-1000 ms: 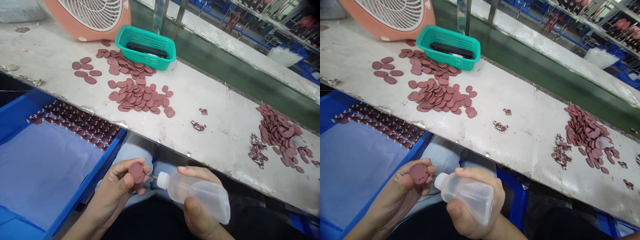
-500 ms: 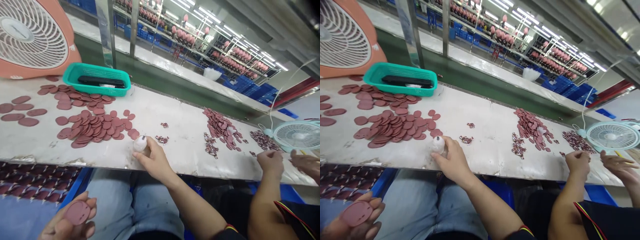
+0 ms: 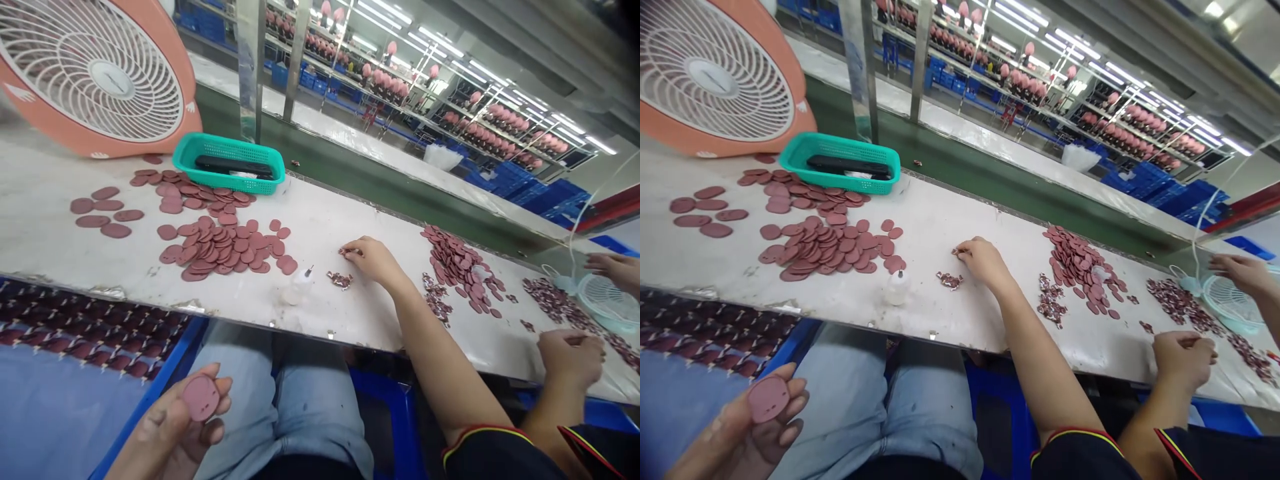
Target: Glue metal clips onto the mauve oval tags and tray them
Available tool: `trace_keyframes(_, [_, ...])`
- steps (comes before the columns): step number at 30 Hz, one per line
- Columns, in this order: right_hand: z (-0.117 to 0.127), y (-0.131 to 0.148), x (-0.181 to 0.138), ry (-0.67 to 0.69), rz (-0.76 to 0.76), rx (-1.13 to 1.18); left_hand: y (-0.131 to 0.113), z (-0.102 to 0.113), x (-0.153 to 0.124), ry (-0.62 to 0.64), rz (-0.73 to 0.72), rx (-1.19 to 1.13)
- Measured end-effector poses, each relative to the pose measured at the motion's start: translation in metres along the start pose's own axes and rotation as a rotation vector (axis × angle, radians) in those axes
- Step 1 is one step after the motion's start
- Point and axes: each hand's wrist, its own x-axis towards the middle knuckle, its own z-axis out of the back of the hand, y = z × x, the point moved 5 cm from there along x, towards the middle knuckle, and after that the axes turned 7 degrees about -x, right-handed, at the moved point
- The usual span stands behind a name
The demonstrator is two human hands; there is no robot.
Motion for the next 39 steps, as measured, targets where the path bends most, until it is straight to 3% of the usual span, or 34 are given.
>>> trace_keyframes(4, [0.005, 0.002, -0.023, -0.117, -0.016, 0.113, -0.001, -0.01, -0.011, -0.028, 0.007, -0.02])
trace_keyframes(8, [0.01, 0.034, -0.079, -0.155, 0.052, 0.379, 0.001, -0.023, -0.023, -0.076, 0.112, -0.035])
trace_keyframes(10, [0.006, 0.062, -0.109, -0.091, 0.143, 0.654, 0.003, -0.03, -0.027, -0.07, 0.164, -0.038])
trace_keyframes(12, [-0.005, 0.091, -0.134, 0.074, 0.189, 0.926, 0.005, -0.035, -0.03, -0.054, 0.201, -0.027])
trace_keyframes(14, [-0.016, 0.116, -0.151, 0.226, 0.213, 1.03, 0.009, -0.036, -0.031, -0.023, 0.221, 0.0])
trace_keyframes(19, [-0.028, 0.139, -0.16, 0.233, 0.326, 0.935, 0.015, -0.036, -0.03, 0.134, 0.234, 0.053])
trace_keyframes(24, [-0.033, 0.141, -0.16, 0.291, 0.355, 0.867, 0.014, -0.039, -0.033, 0.142, 0.237, 0.041])
trace_keyframes(35, [-0.024, 0.148, -0.163, 0.239, 0.547, 0.751, 0.022, -0.033, -0.03, 0.24, 0.238, 0.013])
trace_keyframes(39, [-0.023, 0.15, -0.162, 0.235, 0.594, 0.736, 0.023, -0.03, -0.03, 0.222, 0.246, 0.033])
